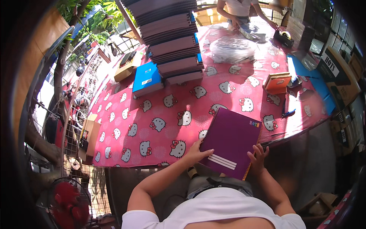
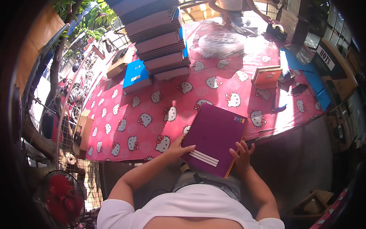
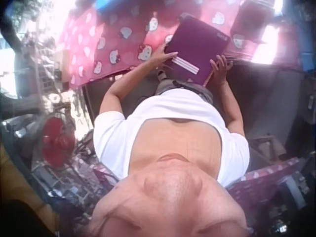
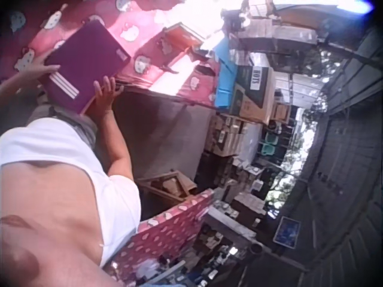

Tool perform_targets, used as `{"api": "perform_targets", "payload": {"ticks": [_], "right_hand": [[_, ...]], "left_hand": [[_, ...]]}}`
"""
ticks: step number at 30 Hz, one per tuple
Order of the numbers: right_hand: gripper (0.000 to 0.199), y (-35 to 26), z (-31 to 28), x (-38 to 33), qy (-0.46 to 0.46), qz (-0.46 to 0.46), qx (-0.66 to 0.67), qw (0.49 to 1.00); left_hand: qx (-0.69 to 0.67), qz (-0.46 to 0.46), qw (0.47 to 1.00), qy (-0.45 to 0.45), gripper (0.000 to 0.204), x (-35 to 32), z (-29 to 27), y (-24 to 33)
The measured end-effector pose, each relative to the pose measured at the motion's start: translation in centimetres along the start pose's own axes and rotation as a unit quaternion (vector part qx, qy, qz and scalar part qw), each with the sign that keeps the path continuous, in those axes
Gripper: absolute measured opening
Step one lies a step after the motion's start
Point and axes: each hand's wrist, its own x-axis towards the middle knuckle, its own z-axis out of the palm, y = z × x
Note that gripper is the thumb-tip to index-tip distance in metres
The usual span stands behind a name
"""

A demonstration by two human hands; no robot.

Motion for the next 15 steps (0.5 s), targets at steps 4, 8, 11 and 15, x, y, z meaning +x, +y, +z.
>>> {"api": "perform_targets", "payload": {"ticks": [4, 8, 11, 15], "right_hand": [[0.048, 0.9, -2.4, 6.9, 0.033, -0.045, 0.281, 0.958], [0.059, 0.5, -4.5, 12.7, 0.110, 0.057, 0.416, 0.901], [0.067, 0.8, -2.5, 11.0, 0.103, 0.231, 0.559, 0.790], [0.074, -1.4, -1.7, 13.8, 0.045, 0.369, 0.688, 0.624]], "left_hand": [[-0.166, -0.126, 0.978, -0.022, 0.063, -2.8, -0.5, 7.2], [-0.253, -0.122, 0.959, -0.043, 0.065, -3.9, -5.0, 9.3], [-0.098, 0.232, 0.968, -0.002, 0.089, -3.7, -5.7, 9.8], [-0.029, 0.469, 0.878, 0.095, 0.105, -0.6, -3.8, 10.5]]}}
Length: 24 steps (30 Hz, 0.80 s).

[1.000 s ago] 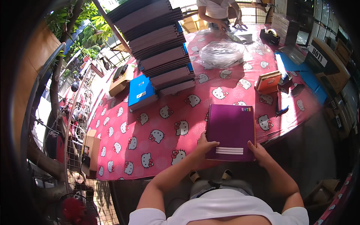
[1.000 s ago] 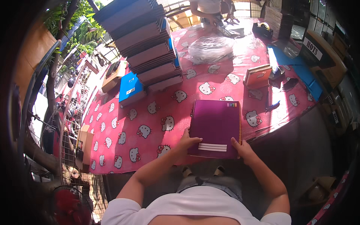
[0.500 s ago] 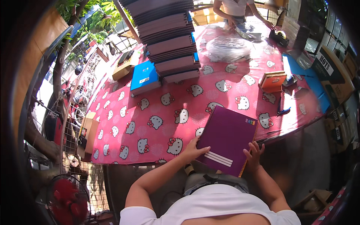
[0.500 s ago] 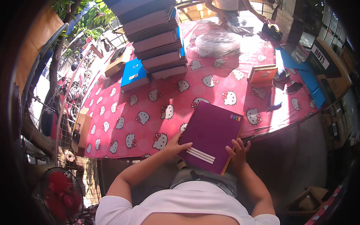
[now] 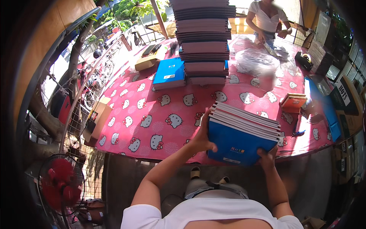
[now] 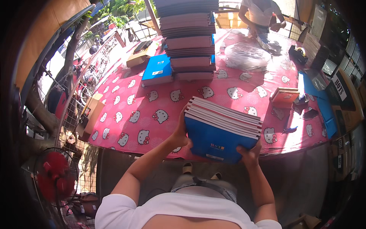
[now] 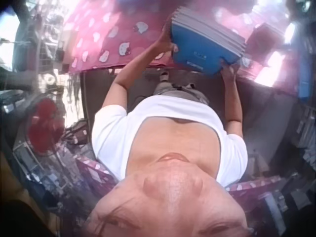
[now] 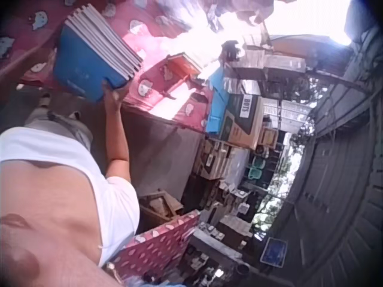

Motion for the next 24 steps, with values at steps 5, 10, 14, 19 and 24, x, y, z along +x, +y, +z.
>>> {"api": "perform_targets", "payload": {"ticks": [5, 10, 14, 19, 24], "right_hand": [[0.072, 1.4, 3.8, 0.7, 0.034, -0.058, -0.007, 0.998], [0.069, 2.5, 9.0, 2.3, -0.003, -0.064, -0.018, 0.998], [0.073, 8.5, 9.1, 2.9, -0.054, -0.130, -0.140, 0.980], [0.081, 12.9, 6.1, 0.9, -0.193, -0.110, -0.328, 0.918], [0.081, 13.0, 14.9, 3.4, -0.092, -0.041, -0.184, 0.978]], "left_hand": [[-0.022, -0.076, 0.996, 0.028, 0.115, 0.0, -3.0, 0.8], [0.006, -0.120, 0.992, 0.048, 0.114, -0.7, -8.2, 3.3], [0.025, -0.148, 0.987, 0.063, 0.114, -3.6, -11.6, 0.5], [0.157, -0.167, 0.973, -0.012, 0.106, -7.1, -12.7, -4.3], [0.020, -0.251, 0.966, 0.062, 0.078, -5.1, -17.6, -3.1]]}}
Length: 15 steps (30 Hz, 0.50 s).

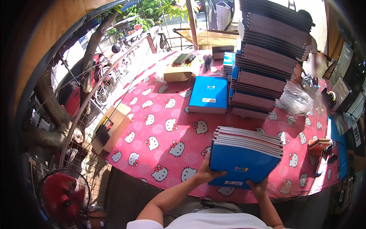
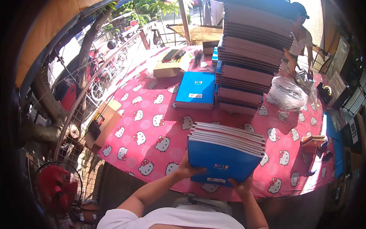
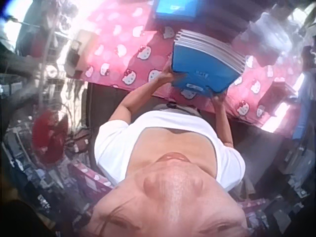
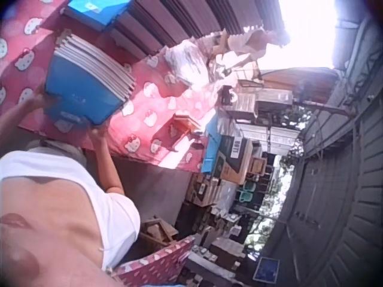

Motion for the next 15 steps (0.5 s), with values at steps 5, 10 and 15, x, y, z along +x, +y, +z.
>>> {"api": "perform_targets", "payload": {"ticks": [5, 10, 15], "right_hand": [[0.084, -5.0, 9.6, 12.6, -0.004, -0.109, -0.158, 0.981], [0.072, -6.0, 16.8, 26.7, -0.055, -0.019, -0.123, 0.991], [0.062, -4.9, 20.7, 37.8, -0.192, 0.175, -0.070, 0.963]], "left_hand": [[-0.138, 0.033, 0.986, 0.092, 0.060, 4.7, -10.2, 3.3], [-0.217, -0.071, 0.963, 0.141, 0.040, 15.1, -18.7, 7.6], [-0.229, -0.190, 0.939, 0.171, 0.034, 24.2, -25.8, 5.6]]}}
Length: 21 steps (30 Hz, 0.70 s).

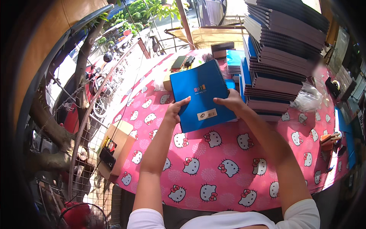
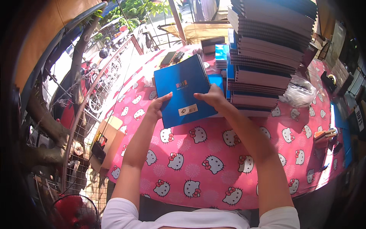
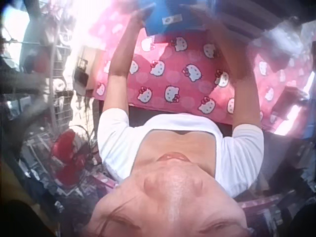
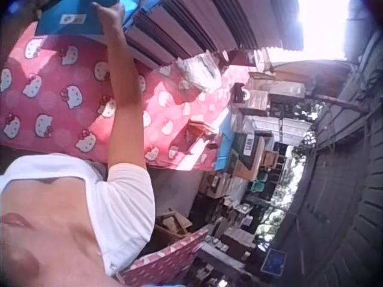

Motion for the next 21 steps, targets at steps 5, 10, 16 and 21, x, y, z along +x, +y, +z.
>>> {"api": "perform_targets", "payload": {"ticks": [5, 10, 16, 21], "right_hand": [[0.052, -3.8, -2.0, 9.0, 0.024, 0.040, -0.184, 0.982], [0.050, -8.2, -3.8, 14.6, -0.133, -0.001, -0.326, 0.936], [0.043, -11.5, -1.4, 17.2, -0.236, -0.023, -0.468, 0.851], [0.050, -11.4, -2.2, 18.9, -0.246, 0.016, -0.544, 0.802]], "left_hand": [[-0.165, 0.028, 0.986, 0.007, 0.031, 3.0, 1.5, -3.1], [-0.318, 0.118, 0.940, -0.034, 0.038, 1.3, 6.1, -6.8], [-0.353, 0.088, 0.931, -0.028, 0.044, -0.8, 8.0, -8.7], [-0.384, 0.061, 0.921, -0.011, 0.043, 2.1, 10.0, -10.0]]}}
